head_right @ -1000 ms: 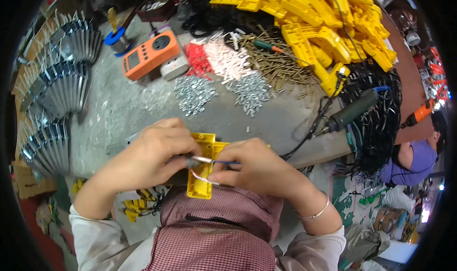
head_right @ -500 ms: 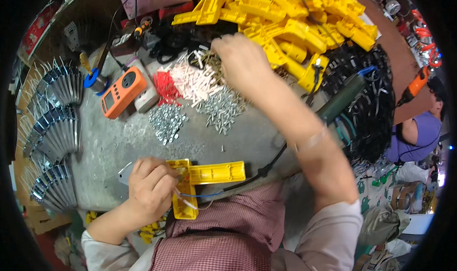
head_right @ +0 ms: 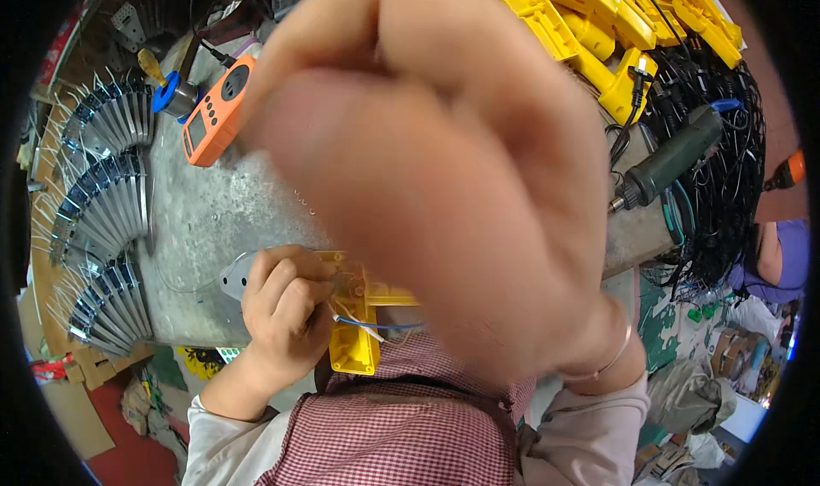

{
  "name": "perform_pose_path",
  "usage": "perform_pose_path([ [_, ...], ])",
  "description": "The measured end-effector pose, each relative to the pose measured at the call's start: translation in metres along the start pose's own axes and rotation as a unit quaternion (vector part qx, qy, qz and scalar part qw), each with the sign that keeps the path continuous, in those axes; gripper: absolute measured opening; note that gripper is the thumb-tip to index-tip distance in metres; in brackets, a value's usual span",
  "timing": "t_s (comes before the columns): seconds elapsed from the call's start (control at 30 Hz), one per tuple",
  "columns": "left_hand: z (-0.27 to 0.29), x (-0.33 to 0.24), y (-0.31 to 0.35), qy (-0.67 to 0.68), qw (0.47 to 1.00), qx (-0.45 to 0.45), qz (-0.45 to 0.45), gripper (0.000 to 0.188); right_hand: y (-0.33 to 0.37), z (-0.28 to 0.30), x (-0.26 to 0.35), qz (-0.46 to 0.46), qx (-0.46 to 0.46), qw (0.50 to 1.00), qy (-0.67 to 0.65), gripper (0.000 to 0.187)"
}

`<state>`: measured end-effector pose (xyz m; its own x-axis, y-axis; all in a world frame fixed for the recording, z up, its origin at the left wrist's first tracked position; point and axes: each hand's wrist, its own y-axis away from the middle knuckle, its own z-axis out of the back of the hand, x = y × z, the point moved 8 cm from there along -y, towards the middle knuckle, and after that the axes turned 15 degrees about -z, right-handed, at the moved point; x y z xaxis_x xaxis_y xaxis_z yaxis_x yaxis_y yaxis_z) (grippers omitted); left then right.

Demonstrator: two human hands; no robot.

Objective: Assembling a yellow plastic handle for an electronic device by installing internal wiring, soldering connections, and securing the housing with screws.

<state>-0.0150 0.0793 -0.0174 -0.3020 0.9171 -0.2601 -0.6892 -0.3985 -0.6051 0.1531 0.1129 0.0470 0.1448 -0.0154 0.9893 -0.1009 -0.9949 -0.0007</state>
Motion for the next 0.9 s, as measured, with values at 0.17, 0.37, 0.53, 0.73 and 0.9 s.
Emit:
perform_pose_path([
  [0.17,0.001,-0.012,-0.009,-0.014,0.999,0.034,-0.036,0.022,0.025,-0.029,-0.008,0.032,0.128,0.98,-0.148,0.036],
  [0.37,0.003,-0.006,-0.01,0.019,0.998,0.061,-0.027,0.021,0.019,-0.051,-0.054,-0.089,0.188,0.974,-0.09,0.046],
  [0.53,0.0,-0.005,-0.008,0.006,0.998,0.058,-0.036,0.02,0.025,-0.044,-0.031,-0.059,0.158,0.98,-0.103,0.053],
  [0.73,-0.006,0.001,-0.004,0.046,0.997,0.056,-0.016,0.02,0.024,-0.051,-0.046,-0.065,0.172,0.979,-0.089,0.062],
  [0.9,-0.007,0.008,-0.004,0.085,0.996,0.026,0.03,0.025,0.019,-0.058,-0.049,-0.056,0.167,0.981,-0.078,0.064],
])
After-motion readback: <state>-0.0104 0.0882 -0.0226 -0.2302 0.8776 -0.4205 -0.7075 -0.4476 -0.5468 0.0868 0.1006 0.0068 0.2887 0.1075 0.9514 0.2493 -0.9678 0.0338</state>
